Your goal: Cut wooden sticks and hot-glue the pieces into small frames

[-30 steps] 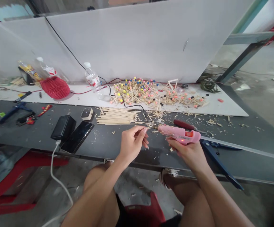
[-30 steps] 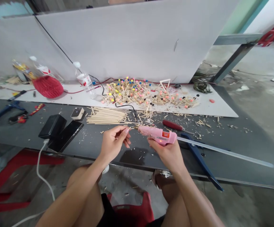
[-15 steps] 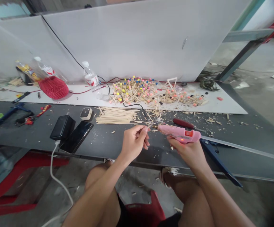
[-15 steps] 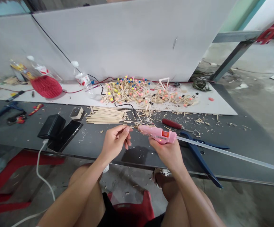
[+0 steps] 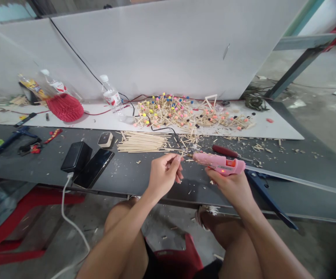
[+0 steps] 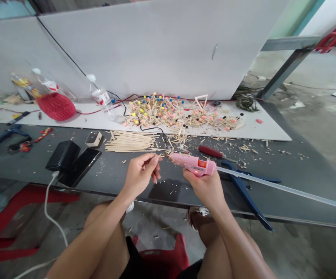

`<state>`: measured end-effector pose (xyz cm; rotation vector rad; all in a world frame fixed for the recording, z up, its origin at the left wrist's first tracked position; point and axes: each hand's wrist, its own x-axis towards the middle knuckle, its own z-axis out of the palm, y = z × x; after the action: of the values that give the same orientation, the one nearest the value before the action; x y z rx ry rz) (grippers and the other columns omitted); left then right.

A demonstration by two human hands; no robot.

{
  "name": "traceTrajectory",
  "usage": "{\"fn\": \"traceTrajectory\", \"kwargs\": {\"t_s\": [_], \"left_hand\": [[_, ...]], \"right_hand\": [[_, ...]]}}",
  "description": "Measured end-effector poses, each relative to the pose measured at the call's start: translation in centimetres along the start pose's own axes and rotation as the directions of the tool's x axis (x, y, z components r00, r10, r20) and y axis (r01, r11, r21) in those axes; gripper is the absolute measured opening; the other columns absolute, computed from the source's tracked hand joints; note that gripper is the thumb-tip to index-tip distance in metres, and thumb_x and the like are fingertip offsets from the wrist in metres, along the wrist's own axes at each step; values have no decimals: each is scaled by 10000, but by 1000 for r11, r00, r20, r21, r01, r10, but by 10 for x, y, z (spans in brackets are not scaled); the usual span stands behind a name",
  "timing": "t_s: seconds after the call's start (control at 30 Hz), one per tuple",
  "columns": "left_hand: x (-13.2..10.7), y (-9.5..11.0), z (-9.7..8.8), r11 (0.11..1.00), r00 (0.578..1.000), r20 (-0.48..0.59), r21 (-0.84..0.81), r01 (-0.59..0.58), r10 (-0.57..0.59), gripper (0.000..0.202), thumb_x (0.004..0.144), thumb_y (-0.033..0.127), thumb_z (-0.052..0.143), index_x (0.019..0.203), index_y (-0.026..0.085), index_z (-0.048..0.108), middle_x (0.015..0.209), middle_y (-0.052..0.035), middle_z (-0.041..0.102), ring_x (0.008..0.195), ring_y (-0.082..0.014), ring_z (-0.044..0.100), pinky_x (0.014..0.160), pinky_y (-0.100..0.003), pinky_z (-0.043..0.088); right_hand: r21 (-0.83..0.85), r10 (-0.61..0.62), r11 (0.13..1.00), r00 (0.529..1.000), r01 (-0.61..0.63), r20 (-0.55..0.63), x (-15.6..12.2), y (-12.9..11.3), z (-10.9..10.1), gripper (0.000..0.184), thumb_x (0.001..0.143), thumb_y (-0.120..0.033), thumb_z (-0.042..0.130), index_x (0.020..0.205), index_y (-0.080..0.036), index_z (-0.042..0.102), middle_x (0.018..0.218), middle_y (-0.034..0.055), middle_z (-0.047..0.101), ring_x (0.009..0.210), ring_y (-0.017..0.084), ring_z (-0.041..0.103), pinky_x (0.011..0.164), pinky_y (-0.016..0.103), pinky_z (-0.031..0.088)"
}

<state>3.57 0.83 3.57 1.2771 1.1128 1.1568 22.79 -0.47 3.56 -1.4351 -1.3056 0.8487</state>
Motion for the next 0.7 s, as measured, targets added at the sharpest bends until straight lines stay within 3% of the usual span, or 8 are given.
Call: {"fn": "traceTrajectory", "kwargs": {"t_s": [0.17, 0.7], "left_hand": [[0, 0, 0, 1000, 1000, 7, 6, 0, 0, 357, 917, 463, 582, 903, 118, 673, 642, -12, 568, 467, -97, 596, 380, -179, 471], [1, 0, 0, 998, 999, 18, -48, 29, -28, 347, 904, 454, 603, 898, 113, 668, 635, -12, 558, 462, -104, 594, 375, -186, 473]], "right_hand": [[-63, 66, 996, 998, -65, 12, -1, -2, -1, 127, 674, -234, 666, 613, -174, 573, 533, -33, 521, 508, 109, 432, 506, 241, 385], [-74, 76, 995, 997, -74, 30, 0, 0, -3, 172, 668, -236, 638, 587, -195, 492, 544, -42, 495, 515, 103, 408, 504, 238, 366]]}}
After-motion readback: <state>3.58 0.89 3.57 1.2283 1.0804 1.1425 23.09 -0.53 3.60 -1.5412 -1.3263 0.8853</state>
